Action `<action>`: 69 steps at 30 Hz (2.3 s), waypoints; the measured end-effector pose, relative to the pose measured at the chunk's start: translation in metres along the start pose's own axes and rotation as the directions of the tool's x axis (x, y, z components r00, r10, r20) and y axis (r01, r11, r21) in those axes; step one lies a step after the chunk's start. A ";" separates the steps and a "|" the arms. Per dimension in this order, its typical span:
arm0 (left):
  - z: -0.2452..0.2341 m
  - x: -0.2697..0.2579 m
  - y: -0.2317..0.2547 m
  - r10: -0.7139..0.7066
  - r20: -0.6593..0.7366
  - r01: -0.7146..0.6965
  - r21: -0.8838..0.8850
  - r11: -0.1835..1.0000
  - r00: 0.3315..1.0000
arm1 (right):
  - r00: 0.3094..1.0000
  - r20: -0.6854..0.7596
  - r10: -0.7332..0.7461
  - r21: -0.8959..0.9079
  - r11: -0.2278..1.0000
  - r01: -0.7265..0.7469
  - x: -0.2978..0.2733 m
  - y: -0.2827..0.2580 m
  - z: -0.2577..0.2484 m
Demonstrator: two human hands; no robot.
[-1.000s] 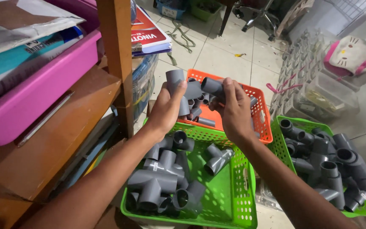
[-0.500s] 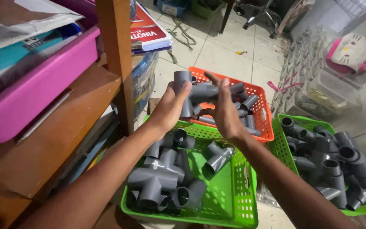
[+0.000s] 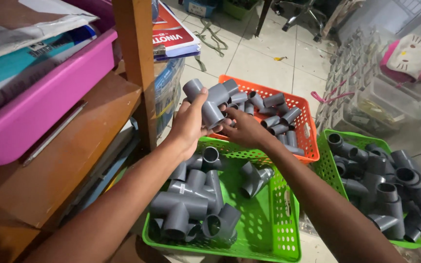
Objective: Sorting and organizing PVC pipe fittings into different baskets
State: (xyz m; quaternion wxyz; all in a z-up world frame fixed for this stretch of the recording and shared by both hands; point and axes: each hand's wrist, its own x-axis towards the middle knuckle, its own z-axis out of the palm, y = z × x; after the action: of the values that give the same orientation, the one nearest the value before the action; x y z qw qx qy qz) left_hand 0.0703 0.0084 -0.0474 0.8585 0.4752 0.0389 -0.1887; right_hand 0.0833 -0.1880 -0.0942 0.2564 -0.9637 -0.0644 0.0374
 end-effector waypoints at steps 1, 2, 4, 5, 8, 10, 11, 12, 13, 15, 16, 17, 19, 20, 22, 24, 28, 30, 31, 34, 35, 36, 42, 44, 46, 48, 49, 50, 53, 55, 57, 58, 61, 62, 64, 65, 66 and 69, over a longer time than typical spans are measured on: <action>0.000 -0.002 0.001 0.002 -0.001 -0.002 -0.001 1.000 1.000 | 1.000 0.001 -0.002 -0.001 1.000 0.002 0.003 -0.002 -0.001; 0.000 -0.003 0.003 -0.003 -0.009 0.003 -0.004 1.000 1.000 | 1.000 -0.001 0.022 -0.020 1.000 -0.022 0.005 -0.004 -0.002; 0.003 -0.006 0.005 -0.009 -0.008 0.009 -0.003 1.000 1.000 | 0.999 -0.011 0.052 -0.037 0.998 -0.053 0.011 0.000 0.000; 0.003 -0.007 0.005 -0.015 -0.007 0.015 -0.014 1.000 1.000 | 0.997 -0.041 0.063 -0.057 0.996 -0.065 0.014 0.006 0.004; 0.005 -0.009 0.006 -0.029 0.001 0.029 -0.034 0.999 1.000 | 0.991 -0.119 0.064 -0.102 0.992 -0.076 0.020 0.013 0.007; 0.005 -0.009 0.006 -0.032 0.002 0.032 -0.048 0.998 0.999 | 0.986 -0.162 0.045 -0.129 0.989 -0.066 0.024 0.016 0.006; 0.005 -0.007 0.005 -0.036 0.016 0.036 -0.035 0.999 0.999 | 0.980 -0.201 0.009 -0.173 0.984 -0.044 0.026 0.020 0.005; 0.004 -0.006 0.004 -0.039 0.030 0.040 -0.023 0.999 0.999 | 0.971 -0.239 -0.029 -0.217 0.976 -0.024 0.028 0.024 0.004; 0.003 -0.004 0.002 -0.037 0.024 0.038 -0.028 0.999 0.999 | 0.972 -0.232 -0.034 -0.219 0.976 -0.018 0.028 0.024 -0.002; 0.003 -0.001 -0.002 -0.038 0.124 0.043 -0.037 0.998 0.992 | 0.934 -0.356 0.045 -0.155 0.982 -0.106 0.026 0.025 -0.016; 0.002 -0.003 -0.001 -0.037 0.121 0.042 -0.039 0.998 0.992 | 0.935 -0.353 0.043 -0.157 0.982 -0.104 0.022 0.019 -0.025; 0.003 -0.004 -0.001 -0.041 0.147 0.045 -0.021 0.999 0.988 | 0.923 -0.376 0.081 -0.046 0.993 -0.106 0.017 0.014 -0.034; 0.003 -0.005 -0.002 -0.045 0.169 0.047 -0.004 0.999 0.984 | 0.912 -0.391 0.120 0.065 0.993 -0.103 0.004 -0.008 -0.052; 0.003 -0.006 -0.004 -0.052 0.207 0.050 0.016 0.999 0.977 | 0.910 -0.394 0.130 0.257 0.966 -0.027 -0.004 -0.025 -0.060; 0.004 -0.012 -0.002 -0.057 0.242 0.050 0.036 0.998 0.969 | 0.909 -0.392 0.140 0.439 0.897 0.051 -0.005 -0.041 -0.069; 0.008 -0.024 0.005 -0.054 0.292 0.017 0.130 0.991 0.955 | 0.898 -0.405 0.174 0.744 0.633 0.213 0.005 -0.039 -0.074; 0.013 -0.036 0.014 -0.051 0.293 -0.003 0.182 0.983 0.955 | 0.909 -0.381 0.172 0.806 0.544 0.235 -0.008 -0.069 -0.079; 0.015 -0.044 0.021 -0.054 0.297 -0.008 0.204 0.979 0.953 | 0.930 -0.364 0.059 0.759 0.597 0.259 -0.009 -0.072 -0.076; 0.016 -0.045 0.021 -0.054 0.296 -0.009 0.204 0.979 0.954 | 0.930 -0.364 0.058 0.759 0.597 0.260 -0.004 -0.064 -0.074; 0.018 -0.049 0.024 -0.050 0.300 -0.009 0.195 0.981 0.953 | 0.936 -0.348 -0.051 0.634 0.722 0.276 0.003 -0.052 -0.068; 0.018 -0.052 0.026 -0.048 0.310 -0.014 0.193 0.981 0.950 | 0.935 -0.351 -0.040 0.655 0.703 0.276 0.001 -0.054 -0.068; 0.019 -0.054 0.028 -0.045 0.320 -0.019 0.192 0.981 0.946 | 0.935 -0.353 -0.028 0.676 0.683 0.276 -0.001 -0.057 -0.069; 0.013 -0.041 0.018 -0.044 0.344 -0.018 0.175 0.984 0.938 | 0.951 -0.280 -0.128 0.506 0.822 0.260 -0.021 -0.089 -0.076; 0.009 -0.029 0.009 -0.040 0.343 -0.020 0.171 0.985 0.939 | 0.979 -0.205 -0.023 0.657 0.738 0.155 -0.032 -0.103 -0.077; 0.006 -0.021 0.007 -0.033 0.343 -0.027 0.168 0.985 0.939 | 0.991 -0.115 0.067 0.780 0.623 0.048 -0.035 -0.110 -0.075; 0.004 -0.021 0.008 -0.039 0.297 0.012 0.094 0.996 0.954 | 0.982 -0.180 0.063 0.803 0.586 0.110 -0.033 -0.108 -0.071; 0.004 -0.022 0.012 -0.037 0.299 0.009 0.094 0.996 0.954 | 0.981 -0.183 0.062 0.802 0.587 0.112 -0.025 -0.087 -0.066; 0.004 -0.023 0.016 -0.029 0.269 0.012 0.063 0.998 0.963 | 0.972 -0.209 0.109 0.733 0.676 0.081 -0.017 -0.066 -0.062; 0.003 -0.022 0.019 -0.015 0.184 0.016 -0.007 1.000 0.983 | 0.966 -0.242 0.089 0.370 0.929 0.007 0.000 -0.018 -0.044; 0.003 -0.020 0.018 -0.013 0.132 0.019 -0.049 0.999 0.991 | 0.974 -0.224 0.032 0.039 0.999 -0.024 -0.002 -0.004 -0.033; 0.004 -0.019 0.016 -0.016 0.038 0.018 -0.049 0.999 0.999 | 0.976 -0.121 -0.182 -0.044 0.983 0.178 -0.016 -0.003 -0.025; 0.002 -0.013 0.012 -0.019 0.038 0.021 -0.049 0.999 0.999 | 0.976 -0.120 -0.179 -0.043 0.984 0.175 -0.013 0.003 -0.022; -0.003 -0.001 0.004 -0.034 -0.046 0.033 -0.029 0.999 0.998 | 0.984 0.009 -0.176 -0.128 0.976 0.176 0.001 0.019 -0.015; -0.004 0.000 0.004 -0.036 -0.054 0.035 -0.017 0.999 0.998 | 0.985 0.020 -0.171 -0.135 0.976 0.172 0.006 0.024 -0.014; -0.004 0.004 0.003 -0.037 -0.058 0.037 -0.005 0.999 0.998 | 0.986 0.027 -0.164 -0.144 0.976 0.166 0.016 0.032 -0.009; -0.005 0.006 0.001 -0.036 -0.075 0.036 0.006 0.999 0.997 | 0.993 -0.010 -0.122 -0.177 0.977 0.118 0.019 0.036 -0.004; -0.006 0.009 -0.001 -0.034 -0.091 0.036 0.017 0.999 0.995 | 0.996 -0.049 -0.081 -0.207 0.976 0.069 0.022 0.039 0.001; 0.002 -0.008 0.011 -0.013 -0.082 0.014 0.003 1.000 0.997 | 0.994 -0.100 0.053 -0.311 0.947 -0.082 0.026 0.045 -0.002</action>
State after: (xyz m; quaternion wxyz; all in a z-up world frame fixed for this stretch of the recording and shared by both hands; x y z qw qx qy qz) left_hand 0.0666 0.0138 -0.0357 0.8541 0.4838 0.0771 -0.1749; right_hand 0.1140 -0.2241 -0.1165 0.1009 -0.9946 -0.0249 -0.0083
